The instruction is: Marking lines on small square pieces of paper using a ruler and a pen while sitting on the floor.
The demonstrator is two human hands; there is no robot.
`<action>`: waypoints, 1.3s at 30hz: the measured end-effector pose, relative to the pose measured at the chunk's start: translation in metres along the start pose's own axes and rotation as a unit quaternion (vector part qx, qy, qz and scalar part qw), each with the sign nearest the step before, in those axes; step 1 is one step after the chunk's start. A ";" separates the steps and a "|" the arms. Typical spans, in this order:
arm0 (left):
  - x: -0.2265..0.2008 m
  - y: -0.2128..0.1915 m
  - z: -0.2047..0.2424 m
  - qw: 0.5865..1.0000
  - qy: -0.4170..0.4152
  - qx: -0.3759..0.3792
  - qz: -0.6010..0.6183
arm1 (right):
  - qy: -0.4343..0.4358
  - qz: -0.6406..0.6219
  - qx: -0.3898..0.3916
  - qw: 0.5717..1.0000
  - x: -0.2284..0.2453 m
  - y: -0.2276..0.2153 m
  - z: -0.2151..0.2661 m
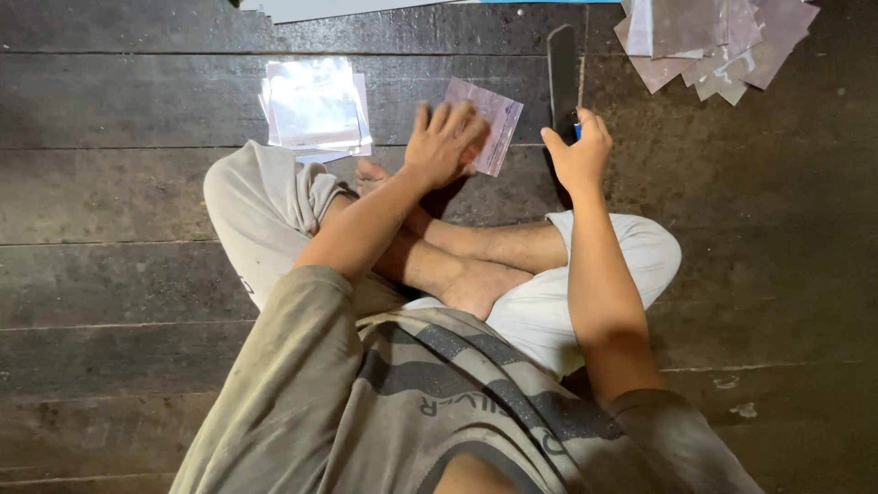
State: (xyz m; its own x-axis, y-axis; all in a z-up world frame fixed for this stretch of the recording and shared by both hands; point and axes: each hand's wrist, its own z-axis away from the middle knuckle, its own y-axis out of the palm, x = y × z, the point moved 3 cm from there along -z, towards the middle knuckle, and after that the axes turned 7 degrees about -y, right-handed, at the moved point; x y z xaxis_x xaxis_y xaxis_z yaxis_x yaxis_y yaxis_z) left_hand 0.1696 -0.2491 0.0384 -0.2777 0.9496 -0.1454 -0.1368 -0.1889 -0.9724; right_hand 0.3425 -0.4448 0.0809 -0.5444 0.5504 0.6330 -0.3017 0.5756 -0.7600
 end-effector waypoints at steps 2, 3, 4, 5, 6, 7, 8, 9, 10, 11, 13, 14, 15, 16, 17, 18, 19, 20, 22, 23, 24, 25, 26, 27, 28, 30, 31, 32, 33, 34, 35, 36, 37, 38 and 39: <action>0.000 0.016 -0.007 0.999 0.009 0.039 0.005 | -0.004 0.004 0.003 1.000 0.001 0.001 0.000; 0.000 0.026 -0.009 0.997 0.018 0.079 0.009 | -0.007 0.007 0.005 1.000 0.001 0.002 0.000; 0.000 0.024 -0.017 0.997 0.017 0.078 0.012 | -0.008 0.010 0.007 1.000 0.002 0.002 -0.001; 0.003 0.023 -0.025 0.994 -0.046 0.087 0.041 | -0.047 0.005 -0.004 0.999 0.004 0.000 -0.002; 0.008 0.022 -0.030 0.987 -0.109 0.097 0.067 | -0.084 -0.002 -0.015 0.996 0.006 0.001 -0.001; 0.013 0.022 -0.033 0.987 -0.109 0.098 0.069 | -0.084 -0.001 -0.014 0.996 0.005 0.004 0.001; 0.017 0.020 -0.036 0.986 -0.124 0.082 0.082 | -0.072 0.012 0.000 0.997 0.002 0.005 0.000; 0.022 0.019 -0.040 0.984 -0.138 0.065 0.095 | -0.061 0.025 0.013 0.998 0.000 0.007 0.000; 0.024 0.018 -0.041 0.983 -0.141 0.065 0.096 | -0.063 0.025 0.016 0.998 0.002 0.009 0.000; 0.025 0.017 -0.043 0.983 -0.143 0.058 0.100 | -0.059 0.023 0.028 0.998 0.004 0.011 -0.001; 0.029 0.016 -0.047 0.983 -0.144 0.048 0.105 | -0.057 0.024 0.038 0.997 0.006 0.013 -0.005; 0.031 0.017 -0.047 0.984 -0.133 0.039 0.112 | -0.059 0.035 0.057 0.996 0.008 0.016 -0.007; 0.033 0.018 -0.047 0.985 -0.123 0.030 0.119 | -0.061 0.046 0.075 0.994 0.009 0.019 -0.009; 0.038 0.022 -0.046 0.984 -0.124 0.029 0.121 | -0.063 0.048 0.076 0.994 0.012 0.019 -0.013; 0.044 0.025 -0.045 0.983 -0.132 0.024 0.127 | -0.070 0.061 0.097 0.991 0.016 0.021 -0.017; 0.051 0.029 -0.043 0.981 -0.142 0.020 0.132 | -0.076 0.073 0.118 0.987 0.020 0.025 -0.020; 0.052 0.030 -0.043 0.981 -0.143 0.020 0.132 | -0.078 0.073 0.120 0.987 0.019 0.028 -0.027; 0.059 0.029 -0.039 0.966 -0.215 -0.042 0.136 | -0.100 0.097 0.140 0.980 0.021 0.034 -0.032; 0.065 0.027 -0.032 0.942 -0.286 -0.104 0.138 | -0.123 0.121 0.162 0.972 0.028 0.045 -0.041; 0.064 0.025 -0.031 0.939 -0.288 -0.126 0.139 | -0.136 0.165 0.186 0.959 0.034 0.052 -0.046; 0.064 0.022 -0.031 0.935 -0.291 -0.149 0.139 | -0.151 0.209 0.207 0.944 0.040 0.059 -0.053; 0.065 0.021 -0.030 0.934 -0.293 -0.150 0.138 | -0.153 0.208 0.208 0.943 0.042 0.065 -0.059; 0.064 0.021 -0.029 0.932 -0.293 -0.160 0.139 | -0.168 0.215 0.216 0.937 0.044 0.072 -0.063; 0.063 0.021 -0.028 0.931 -0.293 -0.169 0.141 | -0.182 0.222 0.225 0.931 0.045 0.078 -0.066; 0.063 0.021 -0.028 0.931 -0.292 -0.168 0.141 | -0.181 0.222 0.225 0.931 0.048 0.082 -0.069; 0.063 0.021 -0.028 0.934 -0.282 -0.172 0.136 | -0.184 0.231 0.247 0.923 0.053 0.092 -0.075; 0.063 0.024 -0.029 0.934 -0.282 -0.170 0.136 | -0.183 0.231 0.248 0.923 0.053 0.095 -0.077; 0.064 0.026 -0.030 0.933 -0.279 -0.179 0.137 | -0.191 0.236 0.239 0.923 0.053 0.099 -0.079; 0.064 0.028 -0.031 0.932 -0.276 -0.188 0.138 | -0.198 0.240 0.229 0.922 0.054 0.102 -0.081; 0.066 0.025 -0.032 0.932 -0.276 -0.188 0.137 | -0.198 0.240 0.230 0.922 0.056 0.105 -0.085; 0.068 0.023 -0.033 0.935 -0.273 -0.190 0.124 | -0.187 0.238 0.227 0.926 0.058 0.106 -0.089; 0.067 0.021 -0.033 0.937 -0.270 -0.190 0.112 | -0.176 0.236 0.225 0.929 0.059 0.107 -0.091; 0.067 0.020 -0.035 0.938 -0.270 -0.188 0.112 | -0.175 0.235 0.228 0.929 0.060 0.107 -0.094; 0.069 0.016 -0.036 0.932 -0.271 -0.219 0.102 | -0.166 0.244 0.240 0.925 0.061 0.107 -0.097; 0.070 0.013 -0.037 0.925 -0.270 -0.249 0.091 | -0.157 0.252 0.252 0.921 0.063 0.107 -0.100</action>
State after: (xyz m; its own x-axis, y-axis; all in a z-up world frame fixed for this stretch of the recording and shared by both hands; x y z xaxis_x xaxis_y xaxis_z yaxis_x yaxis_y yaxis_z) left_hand 0.1837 -0.1752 0.0091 -0.7065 0.6242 -0.3336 0.3776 -0.0663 -0.9236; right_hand 0.3543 -0.2881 0.0538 -0.8902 0.4238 0.1674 -0.2308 -0.1025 -0.9676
